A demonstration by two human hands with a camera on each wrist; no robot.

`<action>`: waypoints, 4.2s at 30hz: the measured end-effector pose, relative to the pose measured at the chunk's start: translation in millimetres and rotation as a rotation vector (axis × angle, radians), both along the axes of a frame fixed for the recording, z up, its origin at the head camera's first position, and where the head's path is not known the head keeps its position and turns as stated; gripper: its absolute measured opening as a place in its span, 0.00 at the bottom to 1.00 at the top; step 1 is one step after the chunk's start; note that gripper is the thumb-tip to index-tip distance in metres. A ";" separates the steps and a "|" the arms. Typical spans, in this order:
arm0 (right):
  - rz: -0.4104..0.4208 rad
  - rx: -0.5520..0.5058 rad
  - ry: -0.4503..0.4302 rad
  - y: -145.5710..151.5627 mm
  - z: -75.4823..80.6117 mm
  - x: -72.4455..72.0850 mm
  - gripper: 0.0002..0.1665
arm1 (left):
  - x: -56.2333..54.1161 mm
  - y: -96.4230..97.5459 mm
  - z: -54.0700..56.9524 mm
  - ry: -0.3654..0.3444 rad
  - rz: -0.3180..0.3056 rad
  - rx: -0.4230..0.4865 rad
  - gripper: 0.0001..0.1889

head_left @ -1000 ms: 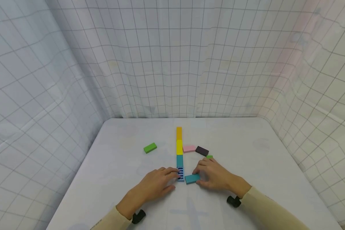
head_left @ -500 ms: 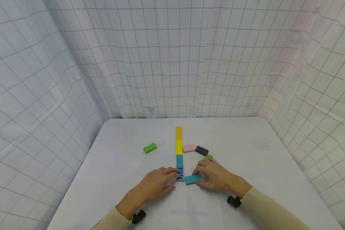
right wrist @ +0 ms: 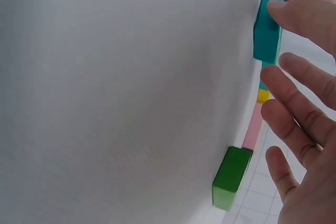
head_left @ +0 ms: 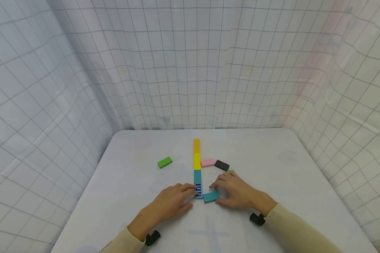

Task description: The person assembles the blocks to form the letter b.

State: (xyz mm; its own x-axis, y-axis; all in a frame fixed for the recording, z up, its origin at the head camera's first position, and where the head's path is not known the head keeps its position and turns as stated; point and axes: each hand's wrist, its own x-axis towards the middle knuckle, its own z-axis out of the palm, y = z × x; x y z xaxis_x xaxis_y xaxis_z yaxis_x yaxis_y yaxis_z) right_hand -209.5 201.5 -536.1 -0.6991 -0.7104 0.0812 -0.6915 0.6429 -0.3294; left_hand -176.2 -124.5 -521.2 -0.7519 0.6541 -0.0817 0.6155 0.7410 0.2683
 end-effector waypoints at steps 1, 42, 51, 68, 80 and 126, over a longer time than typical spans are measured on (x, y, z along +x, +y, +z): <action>-0.004 -0.001 0.003 0.7 0.8 -1.0 0.28 | 0.0 -0.2 0.4 -0.001 0.001 0.000 0.24; -0.200 -0.101 0.037 39.2 3.0 -24.9 0.20 | 1.3 -3.4 -1.0 -0.014 0.001 0.018 0.24; -0.150 -0.127 0.087 14.7 21.7 -38.3 0.21 | 1.2 -3.8 1.2 -0.011 -0.007 0.027 0.24; -0.065 -0.133 -0.004 -66.7 32.1 -80.7 0.22 | 4.6 -6.4 -1.8 -0.033 0.001 0.024 0.26; 0.029 -0.077 -0.029 -110.1 34.5 -107.3 0.24 | 5.7 -7.2 0.9 -0.038 -0.029 0.041 0.27; 0.055 0.006 -0.160 -190.3 13.3 -139.4 0.21 | 7.7 -9.6 -0.4 0.026 -0.057 0.013 0.27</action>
State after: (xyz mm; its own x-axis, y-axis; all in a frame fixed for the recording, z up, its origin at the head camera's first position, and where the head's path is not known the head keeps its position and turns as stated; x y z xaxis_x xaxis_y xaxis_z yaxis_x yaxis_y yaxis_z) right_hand -348.9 11.2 -522.8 -0.6626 -0.7483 -0.0324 -0.6647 0.6075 -0.4348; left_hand -168.5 -134.1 -521.6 -0.7155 0.6965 -0.0537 0.6632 0.7015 0.2608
